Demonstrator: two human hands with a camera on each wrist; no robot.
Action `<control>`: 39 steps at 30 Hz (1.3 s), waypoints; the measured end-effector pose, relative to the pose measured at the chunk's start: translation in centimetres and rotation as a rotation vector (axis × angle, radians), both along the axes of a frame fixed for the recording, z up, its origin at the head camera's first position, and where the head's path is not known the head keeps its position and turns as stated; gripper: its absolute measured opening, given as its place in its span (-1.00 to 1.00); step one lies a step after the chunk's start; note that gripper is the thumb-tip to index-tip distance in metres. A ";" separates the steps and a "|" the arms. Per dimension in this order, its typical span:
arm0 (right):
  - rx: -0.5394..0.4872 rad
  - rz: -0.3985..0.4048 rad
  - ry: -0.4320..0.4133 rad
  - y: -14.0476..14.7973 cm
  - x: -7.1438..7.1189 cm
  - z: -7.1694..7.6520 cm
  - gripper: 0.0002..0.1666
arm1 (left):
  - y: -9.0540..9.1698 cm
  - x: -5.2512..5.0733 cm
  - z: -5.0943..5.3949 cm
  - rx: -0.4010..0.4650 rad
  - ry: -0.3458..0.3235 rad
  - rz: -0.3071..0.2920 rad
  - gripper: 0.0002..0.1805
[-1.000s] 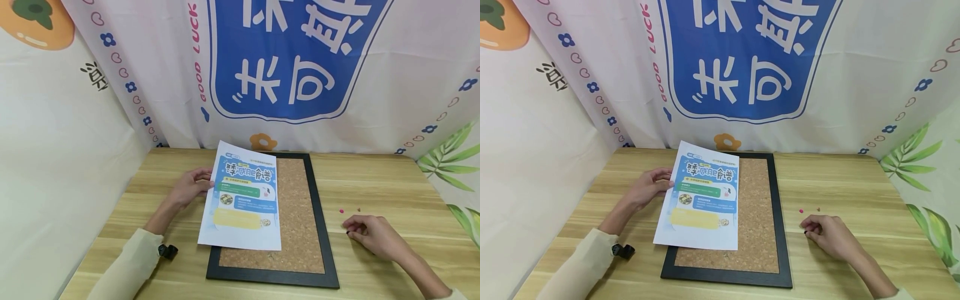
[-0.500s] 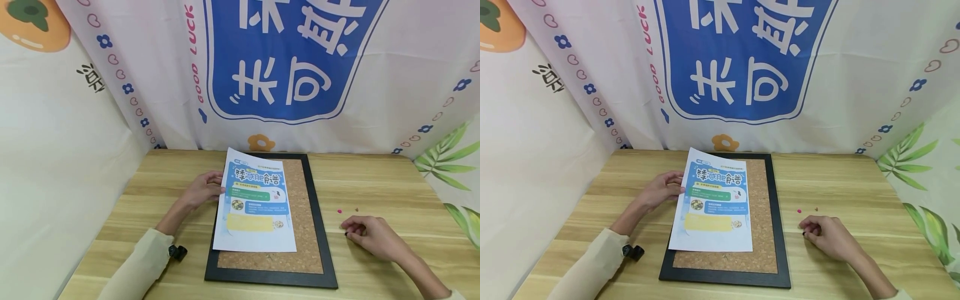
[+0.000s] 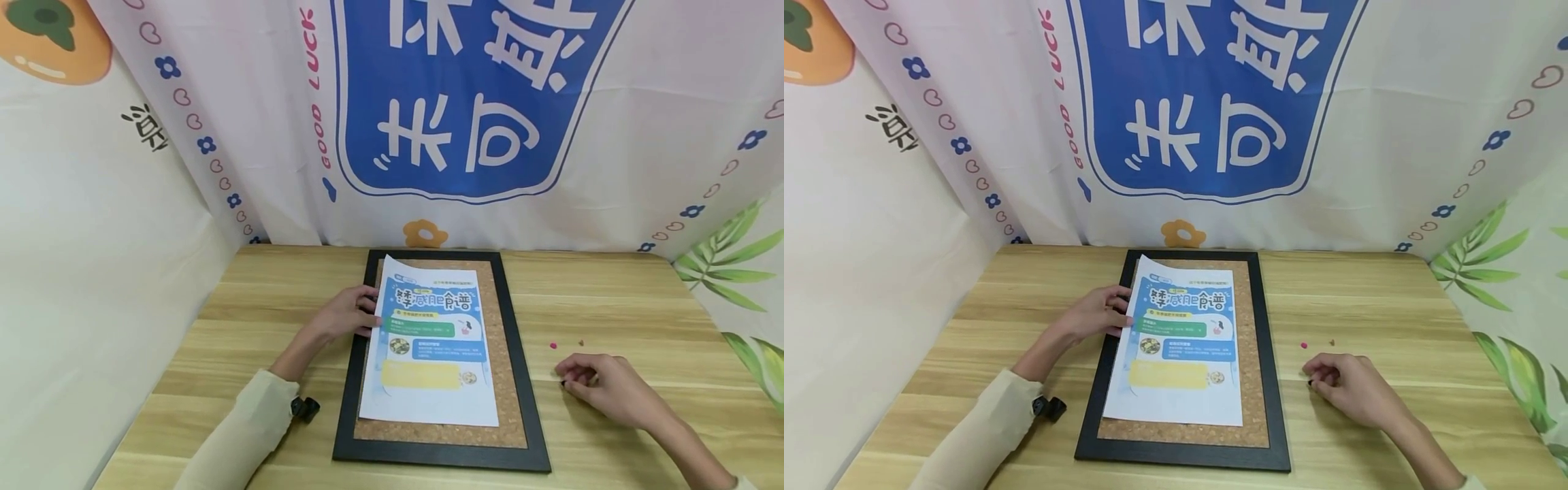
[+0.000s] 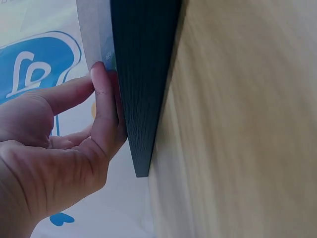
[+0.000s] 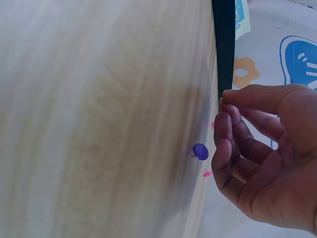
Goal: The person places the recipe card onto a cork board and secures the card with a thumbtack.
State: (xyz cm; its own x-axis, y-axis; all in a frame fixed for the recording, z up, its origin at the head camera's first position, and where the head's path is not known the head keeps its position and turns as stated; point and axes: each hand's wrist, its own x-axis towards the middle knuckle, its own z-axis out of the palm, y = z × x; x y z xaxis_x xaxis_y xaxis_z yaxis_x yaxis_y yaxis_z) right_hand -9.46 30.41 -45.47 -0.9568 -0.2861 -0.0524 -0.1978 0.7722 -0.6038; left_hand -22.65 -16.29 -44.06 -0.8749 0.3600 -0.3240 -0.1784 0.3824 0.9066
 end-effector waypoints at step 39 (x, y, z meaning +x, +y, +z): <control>-0.143 0.036 -0.011 -5.8 -3.3 1.6 -0.80 | 2.4 0.2 0.2 -0.244 0.180 0.045 -0.50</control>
